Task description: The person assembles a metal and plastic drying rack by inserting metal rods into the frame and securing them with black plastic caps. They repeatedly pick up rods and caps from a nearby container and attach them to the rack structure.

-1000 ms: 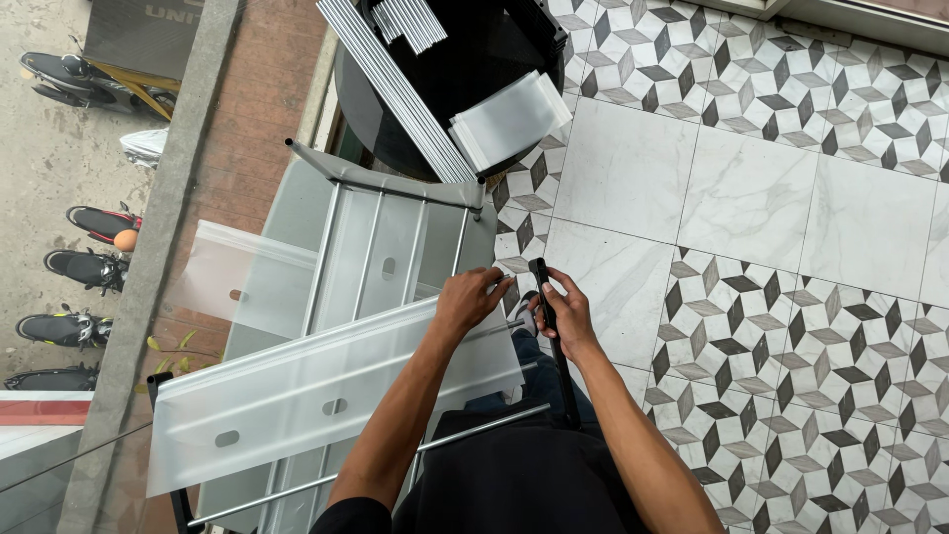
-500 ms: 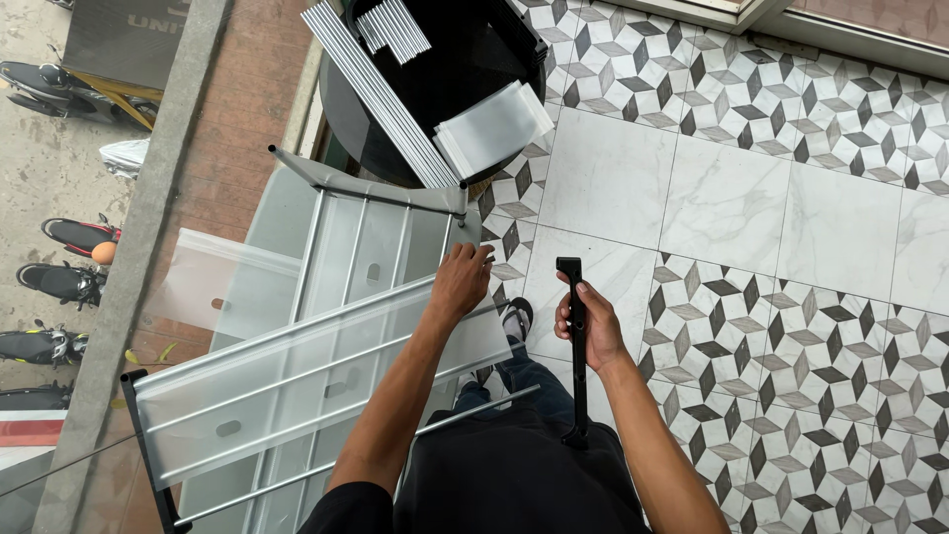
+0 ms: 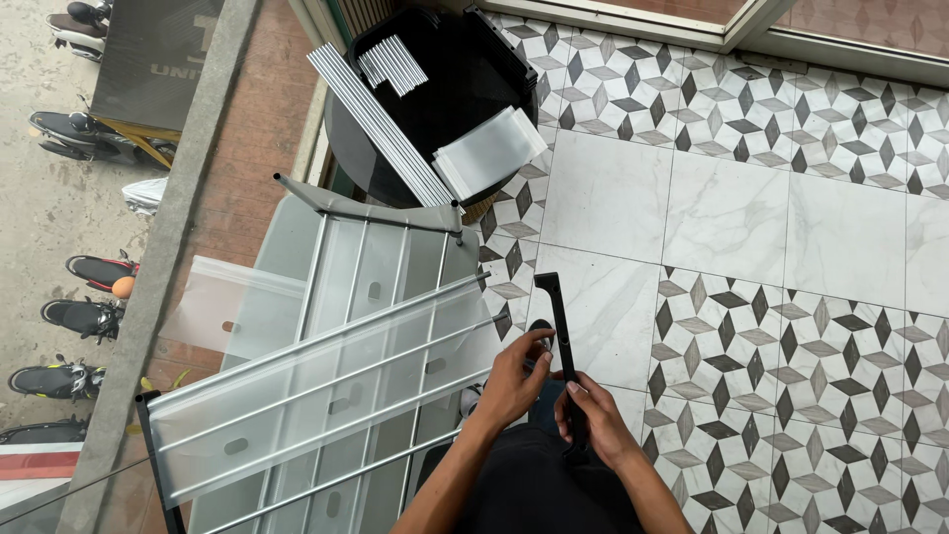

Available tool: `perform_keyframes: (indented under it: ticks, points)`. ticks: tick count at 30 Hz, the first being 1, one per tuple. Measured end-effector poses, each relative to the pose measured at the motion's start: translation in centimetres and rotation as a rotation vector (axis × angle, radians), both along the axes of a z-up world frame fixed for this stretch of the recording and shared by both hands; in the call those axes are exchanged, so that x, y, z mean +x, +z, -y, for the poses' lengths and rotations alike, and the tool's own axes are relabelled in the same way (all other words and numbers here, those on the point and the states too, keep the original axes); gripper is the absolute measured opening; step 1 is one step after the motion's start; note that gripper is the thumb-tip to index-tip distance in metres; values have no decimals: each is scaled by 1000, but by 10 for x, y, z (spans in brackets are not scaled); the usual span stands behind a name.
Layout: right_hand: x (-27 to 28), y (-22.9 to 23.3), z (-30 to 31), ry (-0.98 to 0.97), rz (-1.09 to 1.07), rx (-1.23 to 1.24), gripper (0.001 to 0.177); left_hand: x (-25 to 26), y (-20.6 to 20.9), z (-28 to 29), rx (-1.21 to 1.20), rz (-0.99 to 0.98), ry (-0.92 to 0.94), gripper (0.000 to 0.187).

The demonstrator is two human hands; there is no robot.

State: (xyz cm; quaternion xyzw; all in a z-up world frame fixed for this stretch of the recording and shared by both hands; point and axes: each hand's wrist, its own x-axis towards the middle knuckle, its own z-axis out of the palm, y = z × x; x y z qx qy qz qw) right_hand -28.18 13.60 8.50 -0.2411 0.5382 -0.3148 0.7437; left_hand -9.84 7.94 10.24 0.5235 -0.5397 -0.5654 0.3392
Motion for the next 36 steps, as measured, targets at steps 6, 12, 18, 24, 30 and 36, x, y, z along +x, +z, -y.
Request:
perform_keyframes:
  ticks: [6, 12, 18, 24, 30, 36]
  points:
    - [-34, -22, 25, 164, -39, 19, 45, -35, -22, 2, 161, -69, 70, 49]
    - [-100, -35, 87, 283, 8, -28, 47, -92, -43, 65, 297, -245, 155, 58]
    - [-181, -40, 154, 356, -70, 16, 49, -172, -53, 124, 376, -274, 172, 59]
    - [-224, -35, 216, 461, -112, -91, 51, -210, -60, 161, 305, -331, 237, 55]
    - [-211, -32, 284, 412, -194, -124, 46, -205, -69, 216, 299, -267, 358, 57]
    - [-193, -52, 371, 341, -114, -72, 46, -195, -91, 291, 330, -385, 452, 54]
